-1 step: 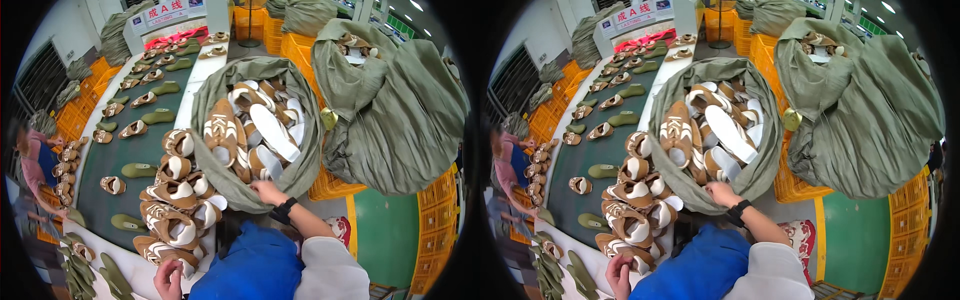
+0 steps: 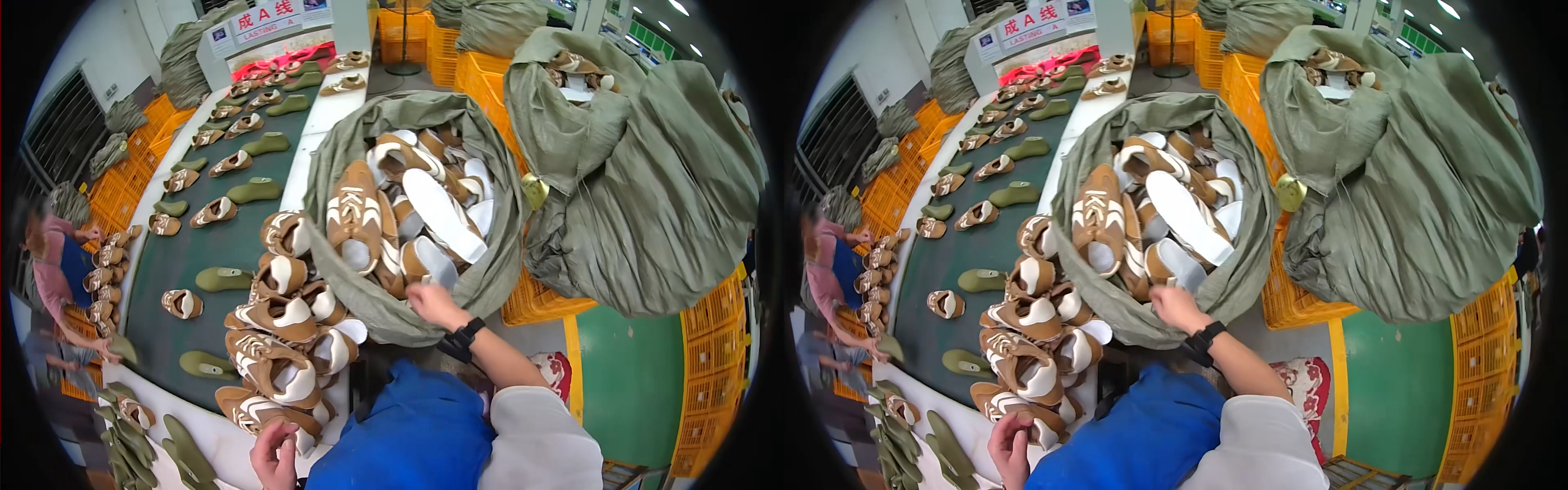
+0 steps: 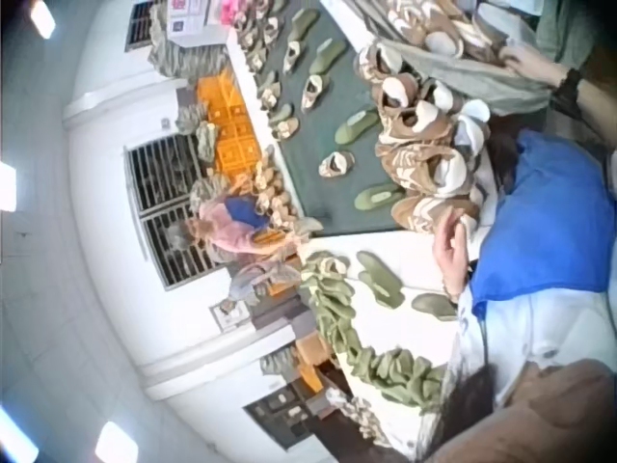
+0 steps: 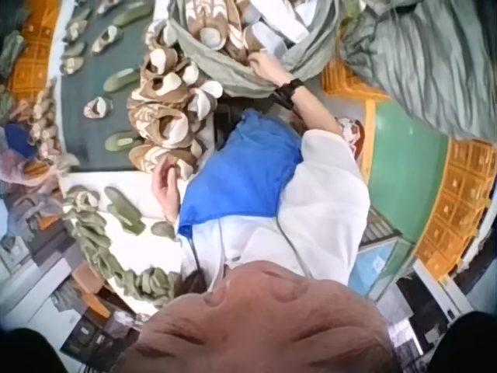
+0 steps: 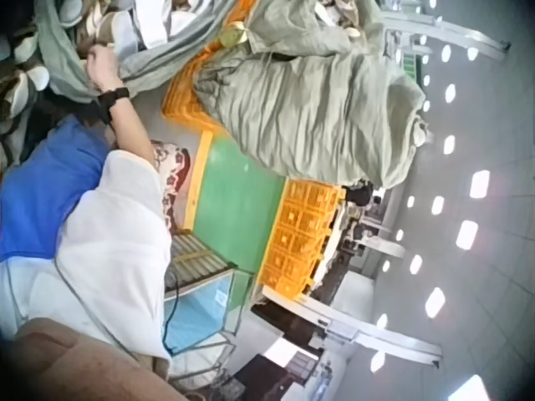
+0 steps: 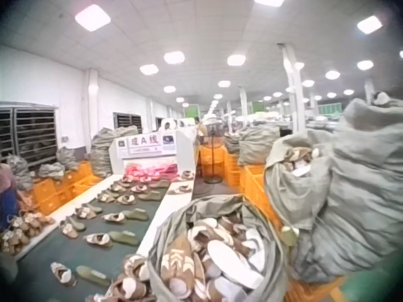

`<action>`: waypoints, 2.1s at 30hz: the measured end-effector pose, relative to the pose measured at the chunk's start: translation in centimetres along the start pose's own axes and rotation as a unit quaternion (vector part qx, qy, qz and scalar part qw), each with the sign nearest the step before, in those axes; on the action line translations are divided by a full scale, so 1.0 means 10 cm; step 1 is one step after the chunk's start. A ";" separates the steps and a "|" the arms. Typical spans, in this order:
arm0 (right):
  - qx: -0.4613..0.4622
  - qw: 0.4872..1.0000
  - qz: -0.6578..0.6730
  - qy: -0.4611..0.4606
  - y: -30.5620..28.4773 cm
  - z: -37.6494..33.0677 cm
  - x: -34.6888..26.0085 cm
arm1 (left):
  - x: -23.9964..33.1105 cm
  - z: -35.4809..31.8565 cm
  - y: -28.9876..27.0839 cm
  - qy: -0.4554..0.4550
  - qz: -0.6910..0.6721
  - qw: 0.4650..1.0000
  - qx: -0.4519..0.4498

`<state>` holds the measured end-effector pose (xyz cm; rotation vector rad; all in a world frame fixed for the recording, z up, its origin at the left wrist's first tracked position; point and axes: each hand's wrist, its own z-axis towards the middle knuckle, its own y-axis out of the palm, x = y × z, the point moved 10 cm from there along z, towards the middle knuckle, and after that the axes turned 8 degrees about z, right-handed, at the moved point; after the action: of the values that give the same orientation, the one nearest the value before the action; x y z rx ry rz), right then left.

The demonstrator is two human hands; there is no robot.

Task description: Processing shoes by inserting shoe lasts into them and organizing them on a table and in bags.

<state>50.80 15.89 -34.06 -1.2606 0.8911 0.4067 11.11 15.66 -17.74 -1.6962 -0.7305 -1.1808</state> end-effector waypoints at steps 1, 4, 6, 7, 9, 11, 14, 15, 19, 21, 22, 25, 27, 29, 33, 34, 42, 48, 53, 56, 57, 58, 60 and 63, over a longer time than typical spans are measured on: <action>0.117 0.991 0.056 -0.016 -0.38 0.06 -0.16 | 0.20 0.05 0.13 0.004 -0.001 1.000 -0.027; 0.184 0.979 -0.027 -0.081 -0.84 0.30 -0.22 | 0.44 0.17 0.41 0.073 0.142 0.983 -0.092; 0.131 0.986 -0.046 -0.090 -0.80 0.46 -0.12 | 0.56 0.24 0.64 0.055 0.078 0.985 -0.142; 0.101 0.988 -0.062 -0.094 -0.71 0.53 -0.12 | 0.60 0.31 0.75 0.085 0.077 0.983 -0.145; 0.084 0.990 -0.087 -0.073 -0.63 0.62 -0.07 | 0.53 0.37 0.87 0.008 0.066 0.984 -0.167; 0.039 0.990 -0.107 -0.081 -0.60 0.71 -0.24 | 0.62 0.46 0.96 0.065 0.103 0.977 -0.175; 0.118 0.990 -0.047 -0.053 -1.40 0.65 -0.37 | 0.65 0.63 1.17 0.109 0.120 0.967 -0.196; 0.175 0.981 0.039 -0.071 -1.72 0.61 -0.38 | 0.64 0.66 1.22 0.103 0.117 0.968 -0.196; 0.237 0.894 0.378 -0.044 -2.31 0.62 -0.29 | 0.66 0.76 1.39 0.097 0.098 0.973 -0.185; 0.225 0.866 0.446 0.029 -2.23 0.69 -0.03 | 0.72 0.83 1.49 0.101 0.115 0.968 -0.198; 0.222 0.846 0.480 0.066 -2.17 0.70 0.14 | 0.75 0.85 1.52 0.104 0.120 0.966 -0.205; 0.202 0.941 0.273 -0.006 -2.04 0.71 0.17 | 0.77 0.90 1.56 0.101 0.122 0.965 -0.208; 0.164 0.983 0.067 -0.045 -1.89 0.65 -0.06 | 0.70 0.91 1.54 0.093 0.115 0.970 -0.192; 0.138 0.988 -0.044 -0.062 -1.48 0.57 -0.28 | 0.70 0.94 1.58 0.094 0.123 0.968 -0.197; 0.102 0.990 0.019 -0.094 -0.53 0.59 -0.12 | 0.78 0.98 1.65 0.138 0.172 0.956 -0.192; 0.119 0.986 0.027 -0.112 -0.62 0.58 -0.19 | 0.77 0.98 1.64 0.142 0.181 0.955 -0.188; 0.425 0.900 -0.057 -0.077 -2.14 0.25 0.18 | 0.66 0.95 1.60 0.131 0.216 0.952 -0.172; 0.067 0.985 0.050 -0.152 -0.44 0.39 -0.05 | 0.73 1.02 1.77 0.141 0.222 0.945 -0.195; -0.036 0.995 0.056 -0.081 -0.50 0.53 0.04 | 0.77 1.01 1.82 0.164 0.240 0.936 -0.198; -0.074 0.985 0.149 0.046 -1.10 0.65 0.08 | 0.70 1.00 1.76 0.128 0.253 0.939 -0.196; 0.038 0.990 0.102 0.085 -1.40 0.76 0.43 | 0.69 1.00 1.76 0.120 0.257 0.938 -0.200; 0.208 0.977 0.050 0.001 -1.81 0.75 0.50 | 0.71 0.99 1.76 0.129 0.254 0.938 -0.195; 0.307 0.939 -0.153 -0.007 -2.20 0.74 0.75 | 0.74 0.98 1.74 0.147 0.248 0.940 -0.185; 0.229 0.947 -0.199 0.104 -2.20 0.87 1.27 | 0.73 0.95 1.69 0.151 0.247 0.941 -0.173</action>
<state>77.19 15.05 -29.27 -1.0228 0.8220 -0.2511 31.78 17.26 -17.90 -1.7794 0.1050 -1.2058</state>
